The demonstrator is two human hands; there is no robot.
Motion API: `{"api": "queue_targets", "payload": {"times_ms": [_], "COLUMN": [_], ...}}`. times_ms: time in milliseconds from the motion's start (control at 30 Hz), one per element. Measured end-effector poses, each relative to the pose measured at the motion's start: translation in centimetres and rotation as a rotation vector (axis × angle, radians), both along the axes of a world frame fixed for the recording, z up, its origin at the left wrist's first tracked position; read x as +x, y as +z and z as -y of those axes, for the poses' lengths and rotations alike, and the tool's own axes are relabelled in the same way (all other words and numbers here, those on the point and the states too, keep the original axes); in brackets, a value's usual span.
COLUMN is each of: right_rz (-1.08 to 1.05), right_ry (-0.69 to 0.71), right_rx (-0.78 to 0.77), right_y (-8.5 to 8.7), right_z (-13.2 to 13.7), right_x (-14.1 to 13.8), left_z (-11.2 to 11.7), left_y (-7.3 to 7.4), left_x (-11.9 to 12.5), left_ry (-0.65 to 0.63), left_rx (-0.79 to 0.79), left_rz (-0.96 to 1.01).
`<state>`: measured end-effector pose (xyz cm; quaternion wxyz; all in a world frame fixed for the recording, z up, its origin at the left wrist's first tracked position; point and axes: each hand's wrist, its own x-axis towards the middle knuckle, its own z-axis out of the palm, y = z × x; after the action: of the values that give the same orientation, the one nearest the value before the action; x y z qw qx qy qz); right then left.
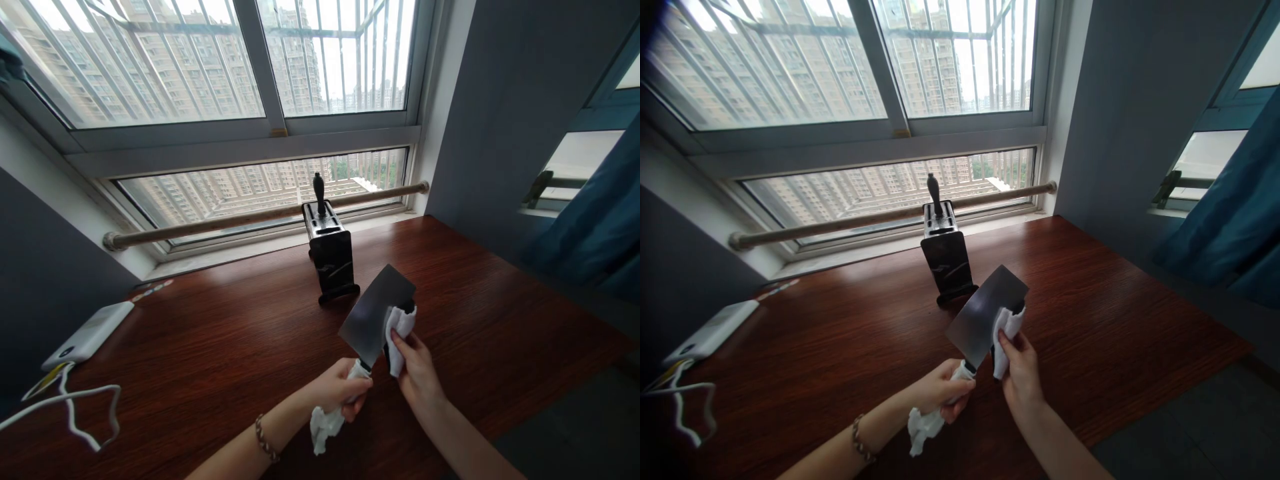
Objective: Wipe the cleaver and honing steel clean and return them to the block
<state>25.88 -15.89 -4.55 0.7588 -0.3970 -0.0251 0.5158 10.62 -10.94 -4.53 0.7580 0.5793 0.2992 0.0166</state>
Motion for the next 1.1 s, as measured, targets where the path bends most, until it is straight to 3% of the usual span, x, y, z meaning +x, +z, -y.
{"api": "queue_targets", "payload": {"times_ms": [100, 200, 333, 467, 600, 700, 833, 900, 1100], "right_rz": [-0.013, -0.026, -0.058, -0.044, -0.043, 0.008, 0.056, 0.079, 0.060], "right_ry": [0.110, 0.151, 0.134, -0.009, -0.120, -0.073, 0.277, 0.360, 0.306], "right_rx": [0.017, -0.003, -0.054, -0.077, -0.082, -0.046, 0.000, 0.025, -0.024], "right_y": [-0.8, -1.0, -0.3, 0.2, 0.8, 1.0, 0.8, 0.5, -0.3], "right_z": [1.4, 1.8, 1.0, -0.2, -0.8, -0.1, 1.9, 2.5, 2.1], "right_x": [-3.0, -3.5, -0.9, 3.3, 5.9, 4.5, -0.2, -2.0, -1.8], "left_z": [0.0, -0.3, -0.6, -0.6, -0.3, 0.1, 0.3, 0.3, 0.2], "left_y": [-0.1, 0.0, 1.0, 2.2, 2.1, 1.7, 1.4, 1.2, 1.1], "left_x": [-0.1, -0.3, -0.5, -0.8, -0.8, -0.6, -0.2, -0.1, -0.2], "left_ry": [0.016, -0.006, -0.061, -0.128, -0.170, -0.162, -0.071, -0.053, -0.112], "left_rx": [0.018, 0.016, -0.021, -0.066, -0.013, 0.045, 0.030, 0.021, 0.016], "left_rz": [-0.016, -0.042, -0.056, -0.030, -0.029, -0.045, -0.037, -0.052, -0.078]}}
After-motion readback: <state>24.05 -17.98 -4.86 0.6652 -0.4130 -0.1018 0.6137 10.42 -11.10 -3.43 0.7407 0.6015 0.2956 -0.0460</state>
